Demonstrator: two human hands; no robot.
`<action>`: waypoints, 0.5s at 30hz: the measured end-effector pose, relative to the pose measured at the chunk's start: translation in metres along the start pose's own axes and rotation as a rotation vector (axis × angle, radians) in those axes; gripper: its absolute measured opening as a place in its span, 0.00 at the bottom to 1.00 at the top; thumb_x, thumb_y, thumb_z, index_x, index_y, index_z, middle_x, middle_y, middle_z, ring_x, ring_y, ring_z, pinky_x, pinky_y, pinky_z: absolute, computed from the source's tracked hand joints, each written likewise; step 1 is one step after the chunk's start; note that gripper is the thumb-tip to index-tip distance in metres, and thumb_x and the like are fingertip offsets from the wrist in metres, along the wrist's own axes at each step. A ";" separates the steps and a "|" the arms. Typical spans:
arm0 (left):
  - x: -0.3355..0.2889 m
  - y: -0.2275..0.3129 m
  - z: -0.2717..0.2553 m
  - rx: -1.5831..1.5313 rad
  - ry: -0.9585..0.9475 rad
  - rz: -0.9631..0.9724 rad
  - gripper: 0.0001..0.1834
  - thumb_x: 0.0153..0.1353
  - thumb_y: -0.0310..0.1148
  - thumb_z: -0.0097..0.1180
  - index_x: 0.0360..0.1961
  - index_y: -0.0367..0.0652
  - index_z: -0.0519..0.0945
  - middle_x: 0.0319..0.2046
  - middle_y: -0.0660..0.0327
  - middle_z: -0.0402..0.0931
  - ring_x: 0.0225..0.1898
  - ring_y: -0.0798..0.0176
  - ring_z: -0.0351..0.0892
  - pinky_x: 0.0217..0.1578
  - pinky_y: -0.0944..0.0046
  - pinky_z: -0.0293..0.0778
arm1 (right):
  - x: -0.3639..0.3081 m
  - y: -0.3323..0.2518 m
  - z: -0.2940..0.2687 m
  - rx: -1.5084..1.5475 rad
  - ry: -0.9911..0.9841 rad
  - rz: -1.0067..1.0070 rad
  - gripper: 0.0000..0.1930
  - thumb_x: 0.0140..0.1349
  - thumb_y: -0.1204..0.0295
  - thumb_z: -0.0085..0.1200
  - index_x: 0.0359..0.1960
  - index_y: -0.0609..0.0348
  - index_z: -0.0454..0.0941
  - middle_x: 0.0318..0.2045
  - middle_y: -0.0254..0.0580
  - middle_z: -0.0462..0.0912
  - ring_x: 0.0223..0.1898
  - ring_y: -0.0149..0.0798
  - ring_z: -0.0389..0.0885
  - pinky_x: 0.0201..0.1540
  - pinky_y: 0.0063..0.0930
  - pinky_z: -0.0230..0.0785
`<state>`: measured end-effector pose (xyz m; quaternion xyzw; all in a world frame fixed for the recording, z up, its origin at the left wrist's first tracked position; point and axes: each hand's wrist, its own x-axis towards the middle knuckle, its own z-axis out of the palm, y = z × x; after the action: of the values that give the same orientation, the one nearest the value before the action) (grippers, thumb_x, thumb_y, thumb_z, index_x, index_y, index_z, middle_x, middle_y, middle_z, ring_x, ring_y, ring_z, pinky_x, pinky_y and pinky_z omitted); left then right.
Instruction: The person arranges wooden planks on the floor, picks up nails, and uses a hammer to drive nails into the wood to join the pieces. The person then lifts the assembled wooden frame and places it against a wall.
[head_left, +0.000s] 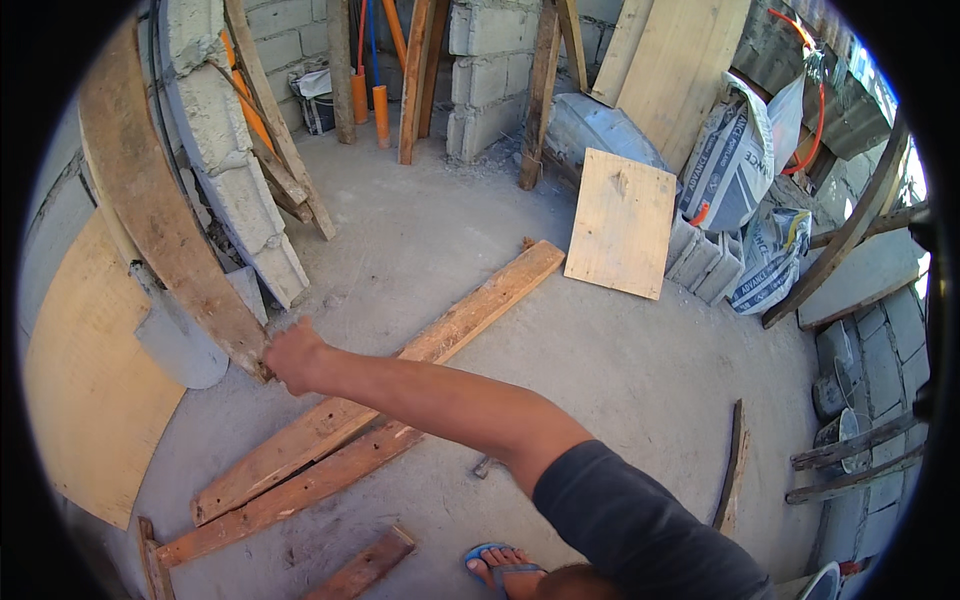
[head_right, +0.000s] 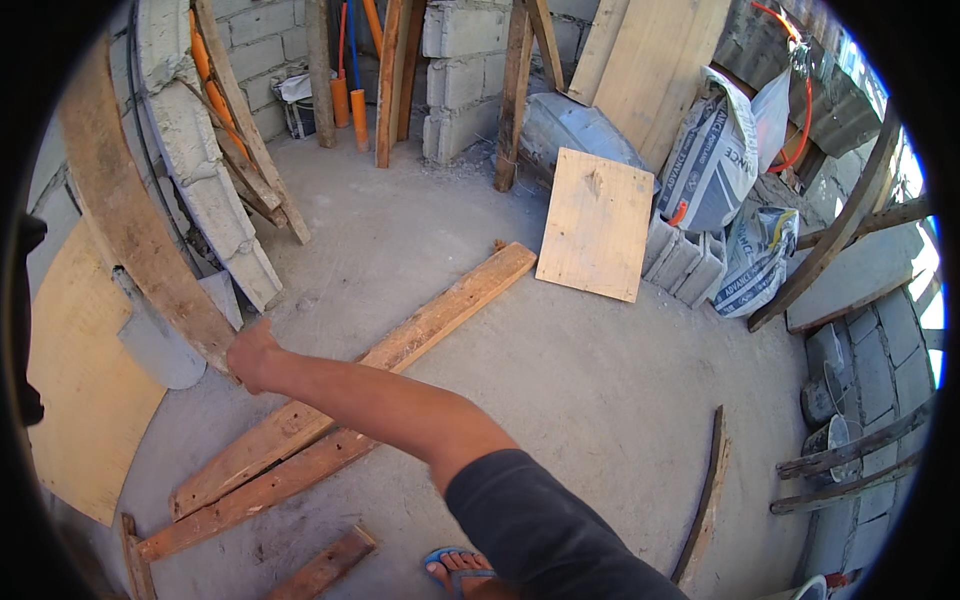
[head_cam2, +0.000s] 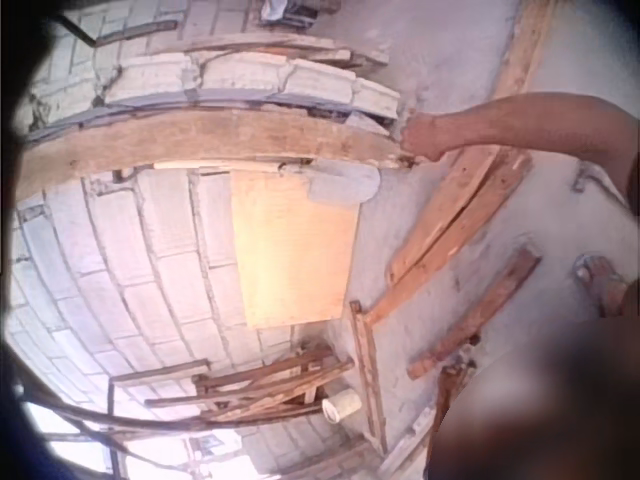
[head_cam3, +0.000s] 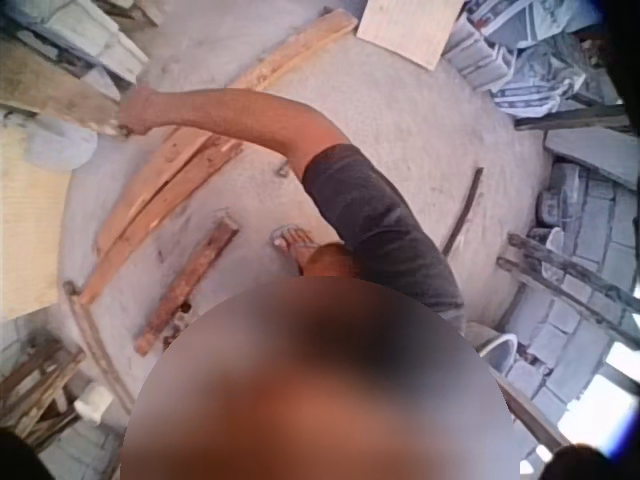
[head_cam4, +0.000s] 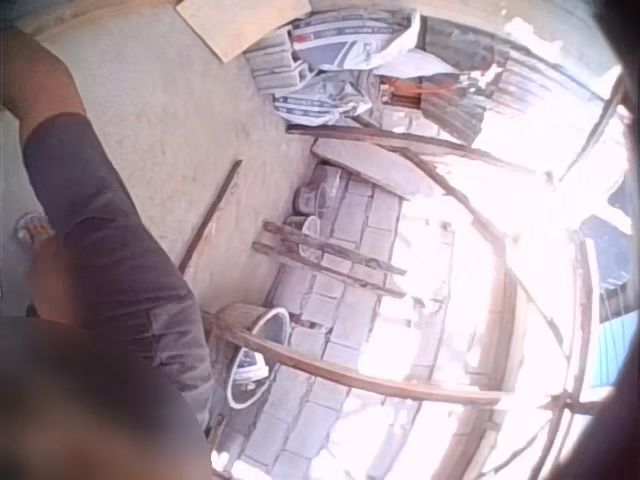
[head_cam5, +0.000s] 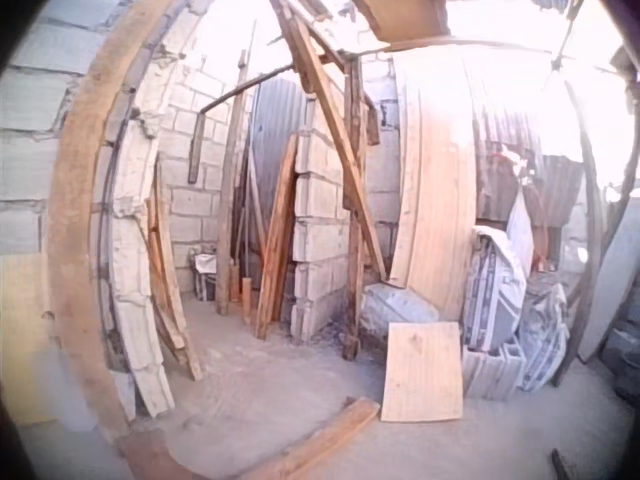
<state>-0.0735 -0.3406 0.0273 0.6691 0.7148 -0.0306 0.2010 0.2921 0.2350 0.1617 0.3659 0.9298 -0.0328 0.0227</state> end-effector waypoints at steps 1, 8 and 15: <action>0.003 0.008 -0.006 -0.039 -0.021 -0.031 0.22 0.63 0.49 0.59 0.48 0.44 0.82 0.31 0.45 0.83 0.32 0.40 0.80 0.37 0.45 0.76 | 0.029 -0.002 -0.029 -0.156 -0.179 0.163 0.24 0.50 0.59 0.70 0.49 0.55 0.86 0.46 0.47 0.85 0.48 0.47 0.82 0.58 0.65 0.61; 0.007 0.038 -0.018 -0.099 -0.142 -0.259 0.33 0.60 0.57 0.62 0.48 0.34 0.79 0.36 0.37 0.82 0.38 0.33 0.82 0.37 0.40 0.76 | 0.063 -0.020 -0.054 -0.351 -0.309 0.250 0.24 0.54 0.56 0.68 0.52 0.51 0.86 0.45 0.38 0.86 0.49 0.50 0.82 0.57 0.76 0.55; 0.005 0.023 -0.009 -0.220 -0.170 -0.476 0.43 0.50 0.62 0.70 0.51 0.31 0.78 0.41 0.39 0.83 0.43 0.35 0.83 0.42 0.42 0.78 | -0.026 0.010 0.062 0.029 -0.228 0.043 0.22 0.56 0.62 0.63 0.52 0.54 0.83 0.50 0.44 0.86 0.51 0.46 0.85 0.56 0.57 0.68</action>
<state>-0.0530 -0.3307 0.0390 0.4512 0.8316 -0.0552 0.3191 0.3195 0.2200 0.1015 0.3800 0.9125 -0.0871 0.1236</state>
